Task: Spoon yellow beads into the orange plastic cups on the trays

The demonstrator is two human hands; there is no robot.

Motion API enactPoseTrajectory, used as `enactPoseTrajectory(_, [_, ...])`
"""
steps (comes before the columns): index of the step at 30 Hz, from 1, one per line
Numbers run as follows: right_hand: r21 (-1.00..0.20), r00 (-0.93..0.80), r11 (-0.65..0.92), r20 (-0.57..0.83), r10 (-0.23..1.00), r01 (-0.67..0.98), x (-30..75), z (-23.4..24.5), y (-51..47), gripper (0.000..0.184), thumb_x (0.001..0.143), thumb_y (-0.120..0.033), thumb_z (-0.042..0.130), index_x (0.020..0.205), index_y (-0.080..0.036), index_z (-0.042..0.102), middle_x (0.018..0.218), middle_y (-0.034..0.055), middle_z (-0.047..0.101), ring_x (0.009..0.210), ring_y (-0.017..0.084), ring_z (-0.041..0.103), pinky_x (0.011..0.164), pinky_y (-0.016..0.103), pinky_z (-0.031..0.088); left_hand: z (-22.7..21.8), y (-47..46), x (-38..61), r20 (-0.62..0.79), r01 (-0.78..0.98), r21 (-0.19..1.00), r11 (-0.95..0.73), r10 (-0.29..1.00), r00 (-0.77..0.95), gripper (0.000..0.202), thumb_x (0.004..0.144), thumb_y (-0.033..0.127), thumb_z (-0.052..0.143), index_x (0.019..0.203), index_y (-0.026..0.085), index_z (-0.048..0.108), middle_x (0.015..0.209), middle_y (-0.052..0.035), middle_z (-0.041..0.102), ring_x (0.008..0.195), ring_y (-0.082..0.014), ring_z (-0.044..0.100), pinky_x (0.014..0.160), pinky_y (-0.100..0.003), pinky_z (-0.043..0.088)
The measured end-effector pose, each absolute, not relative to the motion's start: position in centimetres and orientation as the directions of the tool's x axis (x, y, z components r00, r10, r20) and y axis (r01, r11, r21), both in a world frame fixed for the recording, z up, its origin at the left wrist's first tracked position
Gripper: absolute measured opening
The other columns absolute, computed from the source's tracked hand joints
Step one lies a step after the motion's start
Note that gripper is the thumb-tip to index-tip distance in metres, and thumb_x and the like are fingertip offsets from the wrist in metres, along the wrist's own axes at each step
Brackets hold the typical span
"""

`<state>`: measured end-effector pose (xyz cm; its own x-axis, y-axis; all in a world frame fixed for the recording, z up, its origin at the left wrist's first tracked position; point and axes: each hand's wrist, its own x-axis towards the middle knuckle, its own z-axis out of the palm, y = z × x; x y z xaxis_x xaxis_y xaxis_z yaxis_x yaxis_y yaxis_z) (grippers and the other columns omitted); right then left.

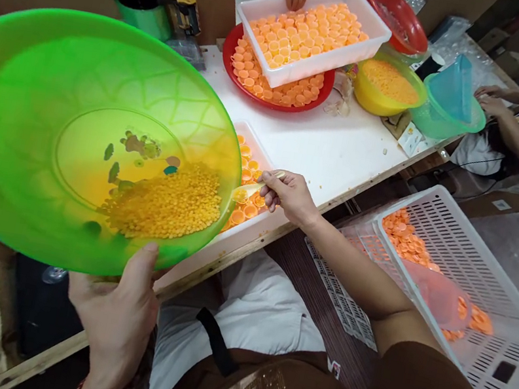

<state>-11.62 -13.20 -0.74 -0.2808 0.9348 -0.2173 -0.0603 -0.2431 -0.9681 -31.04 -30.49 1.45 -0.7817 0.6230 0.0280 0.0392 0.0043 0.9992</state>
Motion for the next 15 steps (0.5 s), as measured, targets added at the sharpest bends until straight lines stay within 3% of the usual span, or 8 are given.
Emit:
enactPoseTrajectory(3, [-0.987,-0.269,-0.14,-0.157,0.95,0.081,-9.9,-1.1,-13.4,0.047,0.082,-0.061,0.079,0.081,-0.015,0.067,0.063,-0.0015,0.065,0.044,0.008,0.054,0.036,0.018,0.043,1.7,-30.7,-31.2,-0.013,-0.032,0.999,-0.021,0.602,-0.799,0.046,0.072,0.028,0.087,0.116,0.022,0.074,0.134,-0.0085,0.07,0.117,-0.0303,0.069,0.101,-0.051,0.062])
enactPoseTrajectory(5, [-0.974,-0.297,0.031,-0.038,0.954,0.225,-9.2,-1.4,-13.7,0.042,0.091,-0.057,0.071,0.082,-0.016,0.068,0.065,-0.0005,0.065,0.048,0.009,0.057,0.043,0.021,0.046,1.9,-30.9,-31.2,-0.021,-0.035,0.999,-0.011,0.602,-0.798,0.045,0.072,0.027,0.087,0.116,0.023,0.074,0.136,-0.0071,0.069,0.119,-0.0298,0.068,0.103,-0.049,0.062])
enactPoseTrajectory(7, [-0.896,-0.368,0.272,0.134,0.92,0.352,-9.0,-1.5,-14.1,0.034,0.098,-0.047,0.063,0.084,-0.016,0.07,0.073,0.003,0.071,0.062,0.013,0.065,0.059,0.024,0.054,2.0,-30.9,-31.3,-0.022,-0.031,1.0,-0.005,0.605,-0.796,0.045,0.072,0.027,0.087,0.116,0.024,0.075,0.136,-0.006,0.069,0.118,-0.0297,0.068,0.102,-0.049,0.062])
enactPoseTrajectory(10, [-0.728,-0.477,0.561,0.36,0.802,0.394,-9.0,-1.2,-14.3,0.027,0.1,-0.035,0.058,0.088,-0.016,0.073,0.09,0.0093,0.078,0.085,0.019,0.072,0.081,0.03,0.056,2.1,-30.8,-31.3,-0.01,-0.011,1.0,0.002,0.613,-0.79,0.047,0.072,0.029,0.086,0.118,0.024,0.074,0.134,-0.006,0.07,0.118,-0.0308,0.069,0.101,-0.051,0.062])
enactPoseTrajectory(12, [-0.7,-0.457,0.602,0.422,0.783,0.385,-9.3,-0.9,-14.3,0.027,0.101,-0.035,0.058,0.09,-0.016,0.073,0.091,0.0098,0.078,0.084,0.019,0.072,0.08,0.03,0.054,2.0,-30.7,-31.2,0.013,0.015,1.0,-0.002,0.612,-0.79,0.048,0.072,0.03,0.085,0.118,0.023,0.073,0.132,-0.0069,0.071,0.119,-0.0314,0.069,0.102,-0.051,0.061])
enactPoseTrajectory(15, [-0.804,-0.326,0.483,0.379,0.866,0.347,-10.2,-0.9,-13.9,0.033,0.103,-0.043,0.057,0.091,-0.016,0.072,0.076,0.0036,0.071,0.063,0.013,0.064,0.064,0.025,0.051,1.2,-30.6,-31.1,0.024,0.045,0.999,0.021,0.609,-0.793,0.043,0.074,0.033,0.083,0.115,0.021,0.074,0.126,-0.0064,0.073,0.118,-0.0297,0.07,0.109,-0.05,0.057])
